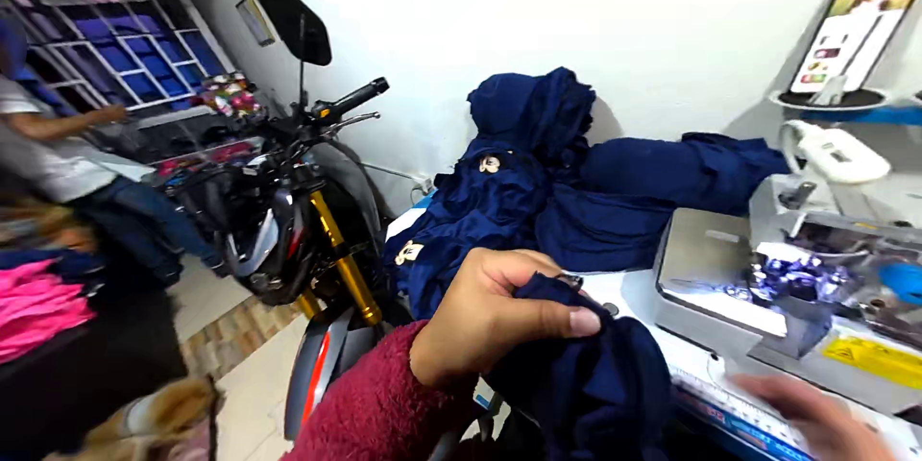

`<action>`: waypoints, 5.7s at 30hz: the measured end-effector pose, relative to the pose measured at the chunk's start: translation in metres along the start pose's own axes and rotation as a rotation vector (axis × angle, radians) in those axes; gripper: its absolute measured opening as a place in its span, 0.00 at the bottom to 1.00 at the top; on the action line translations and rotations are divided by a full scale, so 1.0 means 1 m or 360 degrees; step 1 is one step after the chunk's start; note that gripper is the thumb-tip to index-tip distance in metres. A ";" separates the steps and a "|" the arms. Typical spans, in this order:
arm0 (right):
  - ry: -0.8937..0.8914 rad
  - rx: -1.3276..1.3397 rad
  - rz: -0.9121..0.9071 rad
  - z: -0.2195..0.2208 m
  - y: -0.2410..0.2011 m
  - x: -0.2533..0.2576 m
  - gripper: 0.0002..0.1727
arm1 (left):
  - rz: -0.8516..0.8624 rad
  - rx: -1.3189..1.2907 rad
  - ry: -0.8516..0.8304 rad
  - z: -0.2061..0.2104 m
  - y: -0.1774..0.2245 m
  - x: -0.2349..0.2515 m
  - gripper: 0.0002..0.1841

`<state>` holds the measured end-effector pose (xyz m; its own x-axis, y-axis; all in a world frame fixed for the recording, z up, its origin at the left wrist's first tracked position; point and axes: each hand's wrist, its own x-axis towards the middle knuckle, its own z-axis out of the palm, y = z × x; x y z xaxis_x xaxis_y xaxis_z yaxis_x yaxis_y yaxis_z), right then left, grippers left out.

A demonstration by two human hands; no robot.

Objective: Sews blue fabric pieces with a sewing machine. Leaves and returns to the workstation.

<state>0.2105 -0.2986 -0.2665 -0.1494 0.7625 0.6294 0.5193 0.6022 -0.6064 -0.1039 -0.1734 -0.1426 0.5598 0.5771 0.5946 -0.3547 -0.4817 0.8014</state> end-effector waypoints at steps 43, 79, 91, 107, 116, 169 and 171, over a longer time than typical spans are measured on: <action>-0.0292 0.0761 0.0799 0.132 0.024 -0.006 0.11 | -0.0515 0.0603 -0.0035 0.017 -0.119 -0.107 0.12; 0.0124 0.1858 0.1307 0.149 -0.006 -0.002 0.04 | -0.0211 0.0670 0.0067 0.027 -0.122 -0.121 0.11; 0.0064 0.1693 0.1318 0.146 -0.010 0.000 0.06 | -0.0056 0.0885 -0.0009 0.032 -0.129 -0.129 0.11; 0.0153 0.1141 0.1281 0.150 -0.012 0.000 0.14 | 0.0117 0.1288 0.0096 0.034 -0.140 -0.133 0.08; -0.0375 0.0972 0.1302 0.148 -0.008 0.005 0.04 | -0.0234 0.1083 0.0033 0.038 -0.137 -0.132 0.07; -0.0699 0.2042 0.1301 0.102 0.008 0.027 0.13 | 0.0235 0.1399 -0.0152 0.034 -0.134 -0.125 0.05; -0.0692 0.2127 0.1105 0.095 0.014 0.030 0.14 | 0.0151 0.1344 -0.0135 0.033 -0.136 -0.126 0.06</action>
<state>0.1335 -0.2446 -0.3019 -0.5511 0.8343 0.0150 -0.4717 -0.2967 -0.8304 -0.1021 -0.2023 -0.3284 0.6219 0.4746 0.6229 0.2555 -0.8749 0.4115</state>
